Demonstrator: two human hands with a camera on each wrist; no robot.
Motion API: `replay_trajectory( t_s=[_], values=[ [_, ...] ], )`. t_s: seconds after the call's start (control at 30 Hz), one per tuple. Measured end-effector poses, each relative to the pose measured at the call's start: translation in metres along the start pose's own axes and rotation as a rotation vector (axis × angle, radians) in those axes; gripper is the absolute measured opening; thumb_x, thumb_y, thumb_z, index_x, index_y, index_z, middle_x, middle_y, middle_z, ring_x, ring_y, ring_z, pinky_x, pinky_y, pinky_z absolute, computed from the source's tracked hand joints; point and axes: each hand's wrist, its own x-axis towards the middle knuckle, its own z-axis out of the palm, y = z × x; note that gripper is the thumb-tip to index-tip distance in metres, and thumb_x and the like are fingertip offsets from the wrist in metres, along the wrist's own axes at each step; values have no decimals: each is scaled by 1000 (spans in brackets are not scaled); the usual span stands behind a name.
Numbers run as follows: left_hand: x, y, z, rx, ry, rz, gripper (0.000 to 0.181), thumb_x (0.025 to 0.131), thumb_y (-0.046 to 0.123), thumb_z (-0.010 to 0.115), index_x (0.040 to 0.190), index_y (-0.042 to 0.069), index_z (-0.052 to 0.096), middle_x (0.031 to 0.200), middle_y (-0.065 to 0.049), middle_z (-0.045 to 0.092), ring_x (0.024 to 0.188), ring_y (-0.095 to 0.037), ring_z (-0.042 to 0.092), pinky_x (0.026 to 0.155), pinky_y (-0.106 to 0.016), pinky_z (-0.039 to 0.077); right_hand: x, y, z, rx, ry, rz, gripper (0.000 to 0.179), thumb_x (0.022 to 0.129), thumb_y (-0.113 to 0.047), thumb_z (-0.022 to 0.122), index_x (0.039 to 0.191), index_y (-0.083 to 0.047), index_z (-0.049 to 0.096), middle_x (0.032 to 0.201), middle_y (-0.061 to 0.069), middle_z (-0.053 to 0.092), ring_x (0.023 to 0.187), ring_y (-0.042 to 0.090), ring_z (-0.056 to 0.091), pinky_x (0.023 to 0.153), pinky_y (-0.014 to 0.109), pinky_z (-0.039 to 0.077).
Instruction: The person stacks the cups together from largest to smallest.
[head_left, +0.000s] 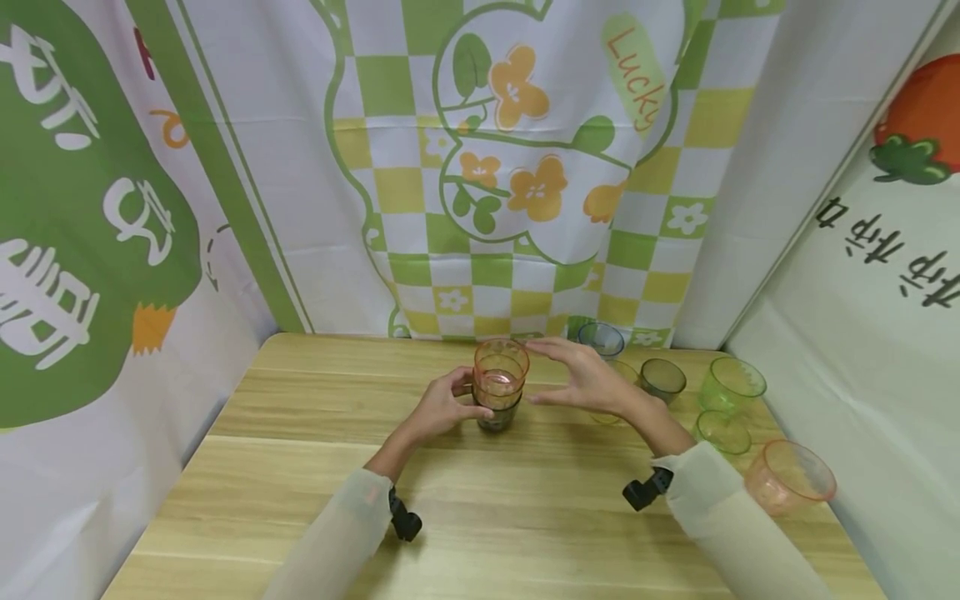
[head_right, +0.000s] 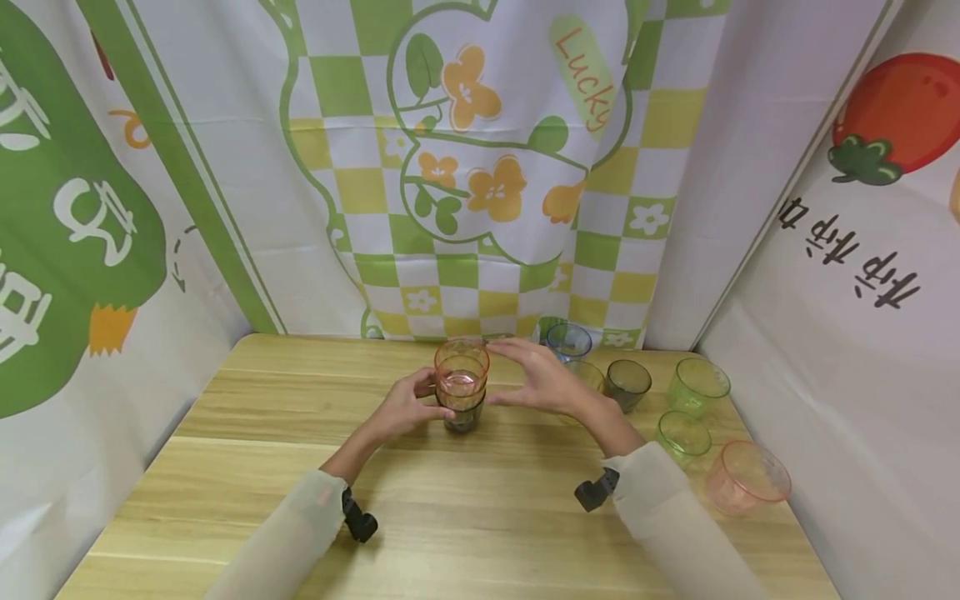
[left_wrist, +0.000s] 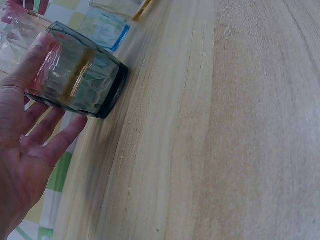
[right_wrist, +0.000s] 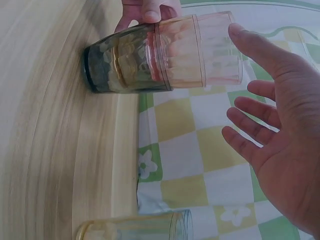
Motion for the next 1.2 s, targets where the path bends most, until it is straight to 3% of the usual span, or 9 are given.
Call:
replay_trajectory(
  t_s=[0.57,1.2],
  values=[
    [0,-1,1,-2,-5,32,69,82,21,95,141,8,61,138,-11,67,131,-36,63,110,-51,53,-26,16,-12,-50,4,13,78,80,-27,95,145,1,61,147,25,60,133,46,59,105,64,52],
    [2,-3,0,-6,0,31,68,82,21,95,140,8,62,138,-10,67,131,-34,64,110,-50,53,-54,41,-24,-54,-2,163,78,80,-25,95,145,3,61,146,25,61,135,48,56,109,67,47]
  ],
)
